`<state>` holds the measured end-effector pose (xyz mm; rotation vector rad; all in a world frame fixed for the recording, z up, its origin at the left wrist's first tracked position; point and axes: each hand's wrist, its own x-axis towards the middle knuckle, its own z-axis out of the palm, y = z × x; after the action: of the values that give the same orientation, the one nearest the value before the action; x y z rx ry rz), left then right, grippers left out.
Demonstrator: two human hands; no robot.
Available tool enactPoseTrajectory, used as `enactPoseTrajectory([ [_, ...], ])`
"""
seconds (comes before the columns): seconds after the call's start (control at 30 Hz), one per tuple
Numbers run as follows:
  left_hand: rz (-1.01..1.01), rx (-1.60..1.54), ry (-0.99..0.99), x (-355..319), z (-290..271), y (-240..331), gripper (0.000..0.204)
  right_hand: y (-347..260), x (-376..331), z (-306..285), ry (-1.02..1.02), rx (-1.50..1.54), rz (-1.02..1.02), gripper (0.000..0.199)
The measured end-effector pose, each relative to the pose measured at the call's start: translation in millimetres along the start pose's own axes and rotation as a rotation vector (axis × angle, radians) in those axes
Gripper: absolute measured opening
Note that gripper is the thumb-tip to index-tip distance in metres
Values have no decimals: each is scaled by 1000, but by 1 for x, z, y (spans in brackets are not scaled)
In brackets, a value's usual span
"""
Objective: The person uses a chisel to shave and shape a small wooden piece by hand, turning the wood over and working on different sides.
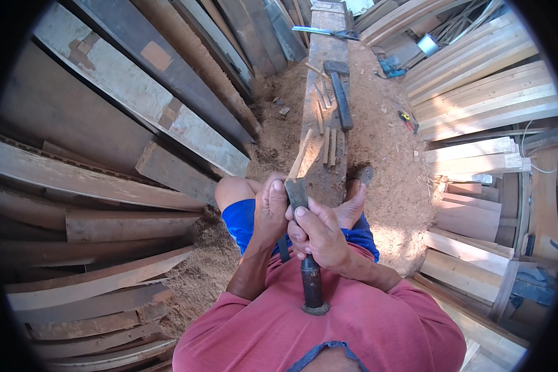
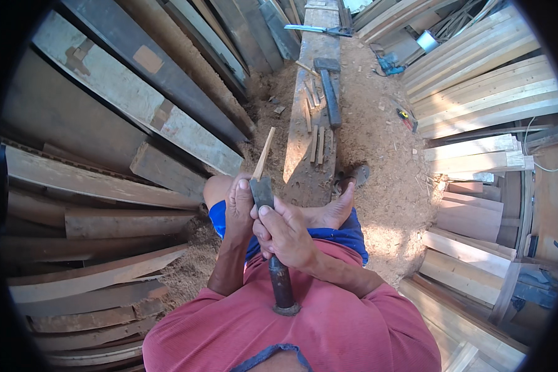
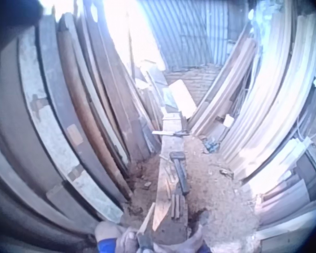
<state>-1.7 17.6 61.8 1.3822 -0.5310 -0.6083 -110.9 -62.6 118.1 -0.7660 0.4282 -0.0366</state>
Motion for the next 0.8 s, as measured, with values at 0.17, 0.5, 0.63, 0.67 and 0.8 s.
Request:
enactPoseTrajectory([
  [0.17, -55, -118, 19, 11, 9, 0, 35, 1, 5, -1, 7, -12, -38, 18],
  [0.5, -78, -415, -171, 21, -4, -27, 29, -1, 13, -2, -72, 72, 43, 17],
  [0.63, -21, -189, -94, 14, -7, -25, 27, 2, 8, -1, -73, 50, 12, 18],
  [0.67, 0, -191, -77, 11, -6, -24, 27, 3, 6, 0, -80, 34, 1, 18],
  [0.8, -188, -272, 2, -5, 13, 8, 31, 2, -5, -1, 3, 100, 58, 20],
])
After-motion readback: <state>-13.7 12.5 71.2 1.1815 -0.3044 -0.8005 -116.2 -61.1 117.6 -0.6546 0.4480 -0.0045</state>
